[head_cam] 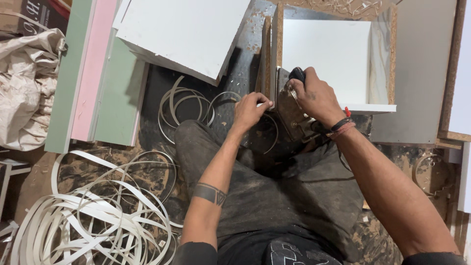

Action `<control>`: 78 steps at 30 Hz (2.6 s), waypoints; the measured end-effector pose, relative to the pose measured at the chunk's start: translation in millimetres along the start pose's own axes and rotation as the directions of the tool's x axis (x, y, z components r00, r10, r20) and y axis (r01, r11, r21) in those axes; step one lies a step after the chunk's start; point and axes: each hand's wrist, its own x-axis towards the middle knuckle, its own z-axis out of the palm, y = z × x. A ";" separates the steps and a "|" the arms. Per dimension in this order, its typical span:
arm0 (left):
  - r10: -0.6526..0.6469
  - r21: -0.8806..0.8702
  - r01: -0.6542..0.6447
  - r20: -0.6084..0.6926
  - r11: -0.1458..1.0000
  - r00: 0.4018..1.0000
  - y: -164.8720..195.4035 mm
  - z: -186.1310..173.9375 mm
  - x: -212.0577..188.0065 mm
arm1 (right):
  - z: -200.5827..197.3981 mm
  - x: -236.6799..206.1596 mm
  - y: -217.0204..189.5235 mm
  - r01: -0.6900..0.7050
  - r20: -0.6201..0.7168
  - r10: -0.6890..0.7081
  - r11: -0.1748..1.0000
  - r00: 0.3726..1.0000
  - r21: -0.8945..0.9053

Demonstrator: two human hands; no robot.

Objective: The person sits on the workshop floor and applies white edge banding tape to the front edges of white drawer boxes. They hold an edge-banding iron in one hand, press the heated iron along the taped edge to bond it, and trim or press the tape ends by hand, working through several drawer boxes one at a time.

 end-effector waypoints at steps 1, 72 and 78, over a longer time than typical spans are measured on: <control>0.002 -0.003 -0.002 -0.003 1.000 1.000 2.0 -2.8 -0.8 | -0.1 0.3 0.2 -0.007 0.005 0.007 1.000 1.000 -0.005; 0.549 0.313 -0.532 0.037 0.787 0.835 92.6 14.1 -32.0 | -50.3 -305.9 357.0 -0.548 0.090 0.540 0.823 0.837 0.149; 0.560 0.273 -0.557 0.076 0.784 0.825 93.5 16.5 -25.6 | 27.1 -417.1 348.2 -0.707 0.506 0.630 0.705 0.589 -0.055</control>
